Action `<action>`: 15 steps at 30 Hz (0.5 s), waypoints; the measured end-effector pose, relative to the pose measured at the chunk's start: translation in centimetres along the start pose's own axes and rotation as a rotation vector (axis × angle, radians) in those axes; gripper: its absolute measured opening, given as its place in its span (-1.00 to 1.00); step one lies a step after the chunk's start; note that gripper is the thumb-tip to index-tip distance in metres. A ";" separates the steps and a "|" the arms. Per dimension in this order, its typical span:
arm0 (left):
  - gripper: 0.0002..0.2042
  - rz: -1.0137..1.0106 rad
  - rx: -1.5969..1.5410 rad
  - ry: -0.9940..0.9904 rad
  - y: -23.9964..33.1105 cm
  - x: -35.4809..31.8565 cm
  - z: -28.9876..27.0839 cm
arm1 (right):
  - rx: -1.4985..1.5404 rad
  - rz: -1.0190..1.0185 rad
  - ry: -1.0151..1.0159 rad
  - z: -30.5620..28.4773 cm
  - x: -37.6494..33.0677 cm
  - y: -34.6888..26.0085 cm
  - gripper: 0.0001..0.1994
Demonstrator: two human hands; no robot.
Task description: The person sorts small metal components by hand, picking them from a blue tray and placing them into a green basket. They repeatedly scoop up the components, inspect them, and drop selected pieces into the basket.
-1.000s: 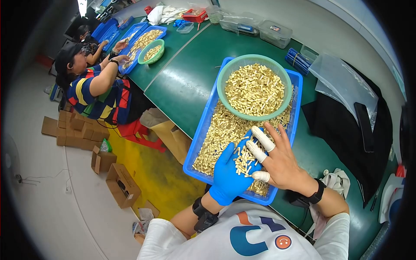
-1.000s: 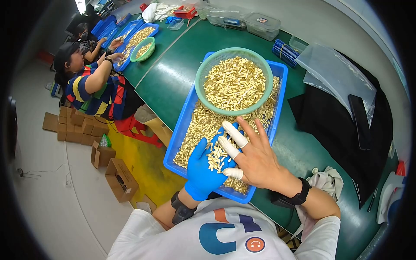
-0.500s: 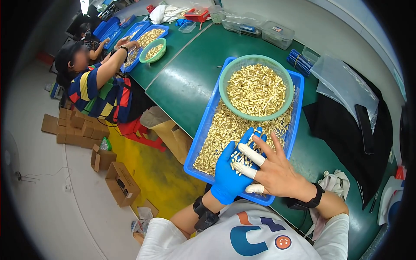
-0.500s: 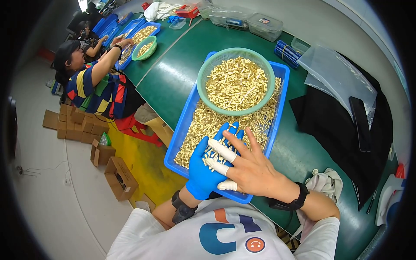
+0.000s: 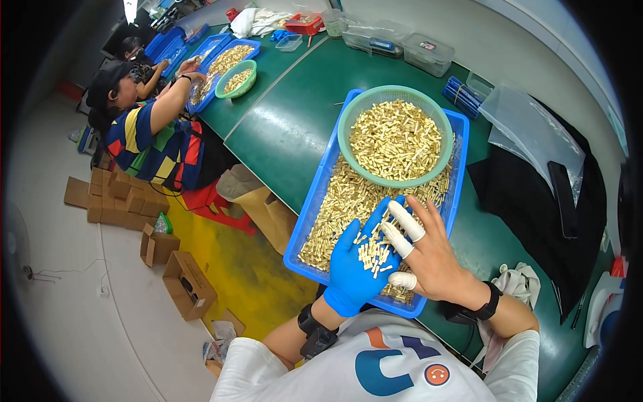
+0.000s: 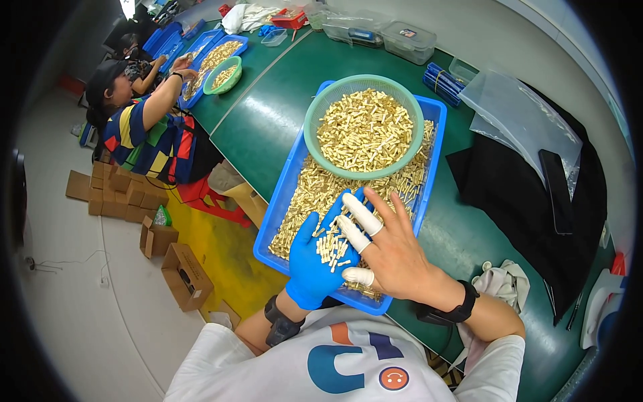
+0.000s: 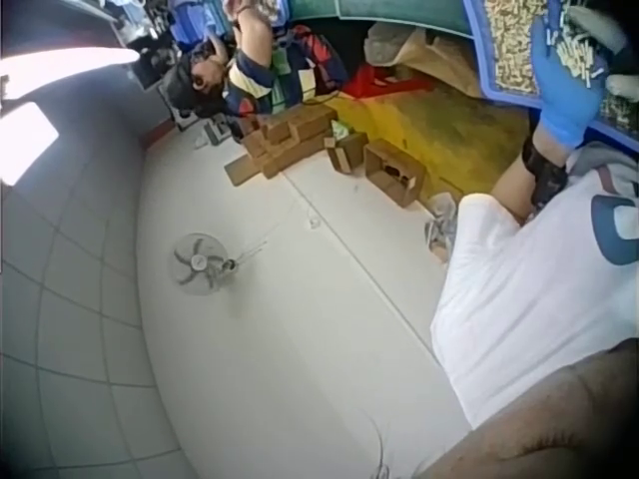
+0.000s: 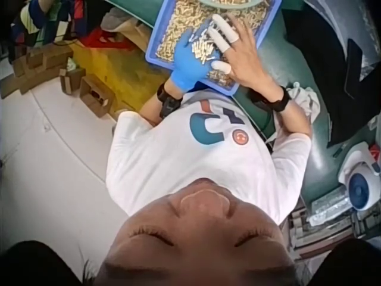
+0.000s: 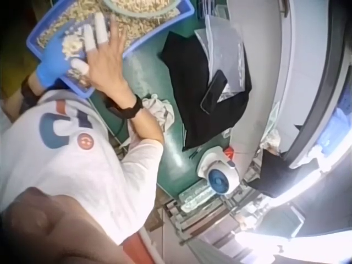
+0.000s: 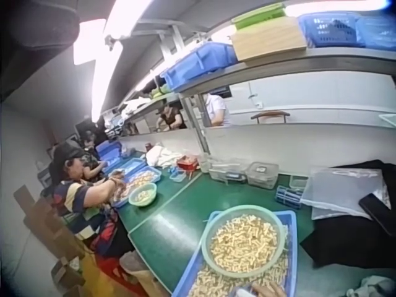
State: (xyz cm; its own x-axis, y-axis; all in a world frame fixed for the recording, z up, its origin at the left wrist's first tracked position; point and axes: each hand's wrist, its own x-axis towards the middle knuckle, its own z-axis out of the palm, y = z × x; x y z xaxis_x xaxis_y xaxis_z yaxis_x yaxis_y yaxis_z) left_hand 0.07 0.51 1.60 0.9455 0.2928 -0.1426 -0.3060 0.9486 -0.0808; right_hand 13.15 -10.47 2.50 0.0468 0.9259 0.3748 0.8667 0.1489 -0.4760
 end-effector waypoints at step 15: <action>-0.45 -0.002 -0.002 -0.057 0.1 -0.3 -0.4 | -0.116 -0.001 -0.091 -0.4 0.5 -0.6 -0.30</action>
State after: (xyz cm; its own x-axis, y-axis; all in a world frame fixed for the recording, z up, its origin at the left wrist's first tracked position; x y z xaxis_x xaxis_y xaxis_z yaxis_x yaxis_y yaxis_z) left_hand -0.26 0.50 1.23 0.9510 0.2969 -0.0862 -0.3038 0.9491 -0.0833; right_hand 12.91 -10.21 3.30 0.0054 0.9541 0.2994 0.9185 0.1136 -0.3786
